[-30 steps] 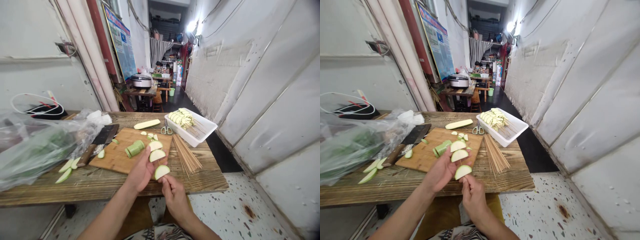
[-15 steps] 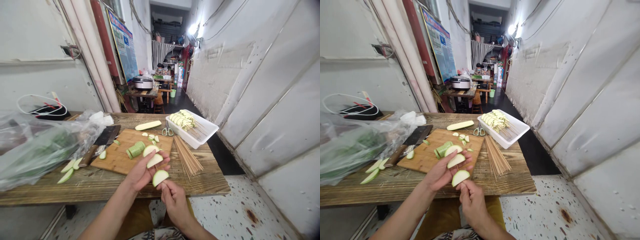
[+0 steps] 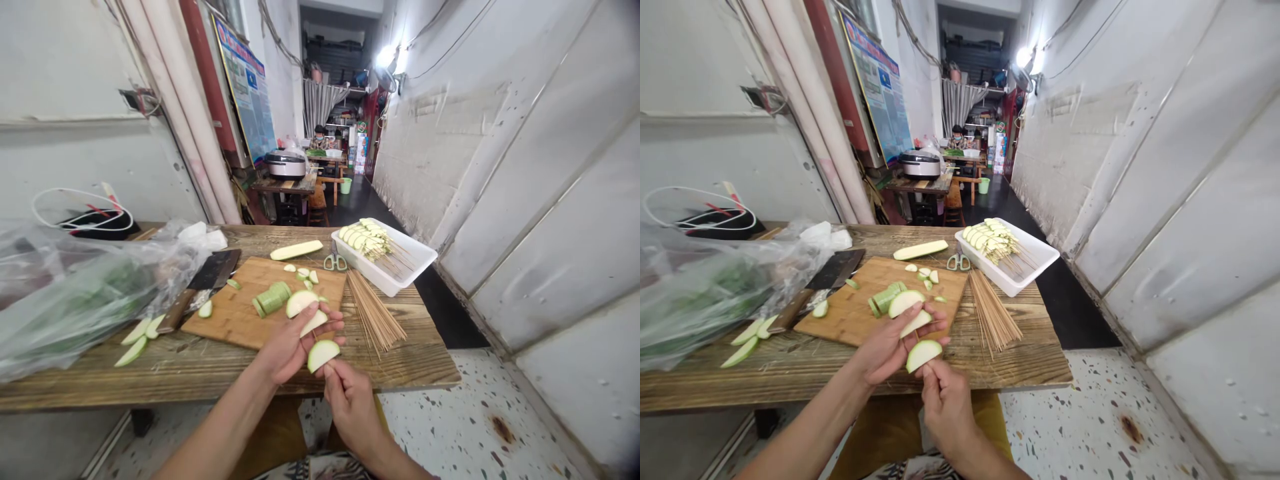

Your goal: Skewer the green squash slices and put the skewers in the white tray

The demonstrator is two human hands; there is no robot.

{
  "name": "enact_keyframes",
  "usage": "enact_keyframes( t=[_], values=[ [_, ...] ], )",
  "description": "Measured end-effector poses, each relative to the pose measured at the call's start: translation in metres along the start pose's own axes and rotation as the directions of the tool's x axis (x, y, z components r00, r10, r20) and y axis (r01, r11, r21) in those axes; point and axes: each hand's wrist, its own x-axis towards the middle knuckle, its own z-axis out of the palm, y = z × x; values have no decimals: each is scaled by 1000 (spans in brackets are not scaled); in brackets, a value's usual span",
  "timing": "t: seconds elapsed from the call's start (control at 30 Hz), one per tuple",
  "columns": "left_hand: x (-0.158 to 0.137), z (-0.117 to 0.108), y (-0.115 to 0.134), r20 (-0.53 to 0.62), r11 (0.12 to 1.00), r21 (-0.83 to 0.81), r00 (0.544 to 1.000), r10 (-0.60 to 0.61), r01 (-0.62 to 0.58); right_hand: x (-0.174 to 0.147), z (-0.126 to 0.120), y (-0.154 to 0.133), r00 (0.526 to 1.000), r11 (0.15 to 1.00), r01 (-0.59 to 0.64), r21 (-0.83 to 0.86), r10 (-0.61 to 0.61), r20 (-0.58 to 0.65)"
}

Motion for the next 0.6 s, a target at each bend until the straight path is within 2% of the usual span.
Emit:
enact_keyframes(
  t=[0.2,0.3,0.43,0.6],
  values=[
    [1,0,-11,48,1000,8,998,-28,28,5,-4,6,1000,997,13,-70,-14,-8],
    [2,-3,-2,18,999,-32,1000,-3,3,6,-6,9,999,999,19,-27,-20,-29],
    [6,-7,18,-99,988,-123,992,77,-89,3,-6,8,1000,999,0,46,-1,10],
    [13,-11,25,-112,983,-92,982,150,-160,0,-3,0,997,999,-13,42,10,78]
  ],
)
